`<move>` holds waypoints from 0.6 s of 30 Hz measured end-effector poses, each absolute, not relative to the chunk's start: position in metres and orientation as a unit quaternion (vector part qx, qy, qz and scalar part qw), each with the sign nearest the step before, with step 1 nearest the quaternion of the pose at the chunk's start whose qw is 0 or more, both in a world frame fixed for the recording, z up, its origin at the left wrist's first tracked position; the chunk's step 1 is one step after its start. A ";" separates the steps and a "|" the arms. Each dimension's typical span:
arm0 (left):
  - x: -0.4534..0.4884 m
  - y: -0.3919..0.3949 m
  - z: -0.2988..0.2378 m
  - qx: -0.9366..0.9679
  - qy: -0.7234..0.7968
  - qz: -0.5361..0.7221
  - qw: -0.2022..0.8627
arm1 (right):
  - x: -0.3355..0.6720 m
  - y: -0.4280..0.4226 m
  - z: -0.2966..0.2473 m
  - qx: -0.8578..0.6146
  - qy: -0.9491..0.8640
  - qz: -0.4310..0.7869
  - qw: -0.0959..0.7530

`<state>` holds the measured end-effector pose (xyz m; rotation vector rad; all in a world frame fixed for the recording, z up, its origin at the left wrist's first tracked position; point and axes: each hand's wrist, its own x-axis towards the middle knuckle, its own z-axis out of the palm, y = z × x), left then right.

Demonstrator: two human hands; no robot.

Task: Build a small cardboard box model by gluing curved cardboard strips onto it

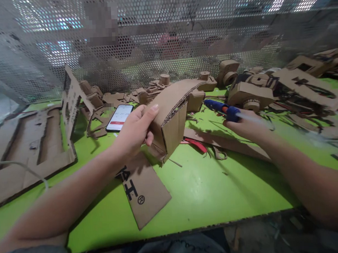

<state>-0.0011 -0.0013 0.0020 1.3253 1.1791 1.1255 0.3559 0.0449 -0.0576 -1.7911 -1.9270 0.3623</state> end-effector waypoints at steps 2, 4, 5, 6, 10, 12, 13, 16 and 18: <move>-0.002 -0.002 0.002 0.549 0.484 0.468 0.495 | 0.355 0.049 -0.061 -0.645 -0.707 0.160 0.243; -0.002 -0.002 0.001 0.547 0.487 0.469 0.494 | 0.349 0.050 -0.065 -0.635 -0.715 0.188 0.225; -0.002 -0.002 0.002 0.546 0.489 0.468 0.494 | 0.344 0.049 -0.067 -0.629 -0.721 0.195 0.218; -0.002 -0.002 0.002 0.545 0.492 0.466 0.494 | 0.338 0.047 -0.067 -0.621 -0.728 0.198 0.212; 0.000 -0.002 0.005 0.537 0.499 0.459 0.502 | 0.319 0.035 -0.066 -0.585 -0.761 0.204 0.190; 0.001 -0.002 0.006 0.533 0.498 0.459 0.506 | 0.318 0.031 -0.064 -0.565 -0.775 0.227 0.167; 0.001 -0.002 0.006 0.533 0.496 0.460 0.508 | 0.320 0.031 -0.063 -0.558 -0.778 0.242 0.157; 0.001 -0.004 0.007 0.529 0.491 0.466 0.512 | 0.333 0.036 -0.065 -0.573 -0.746 0.296 0.167; 0.002 -0.004 0.008 0.526 0.495 0.462 0.514 | 0.341 0.040 -0.066 -0.599 -0.699 0.335 0.200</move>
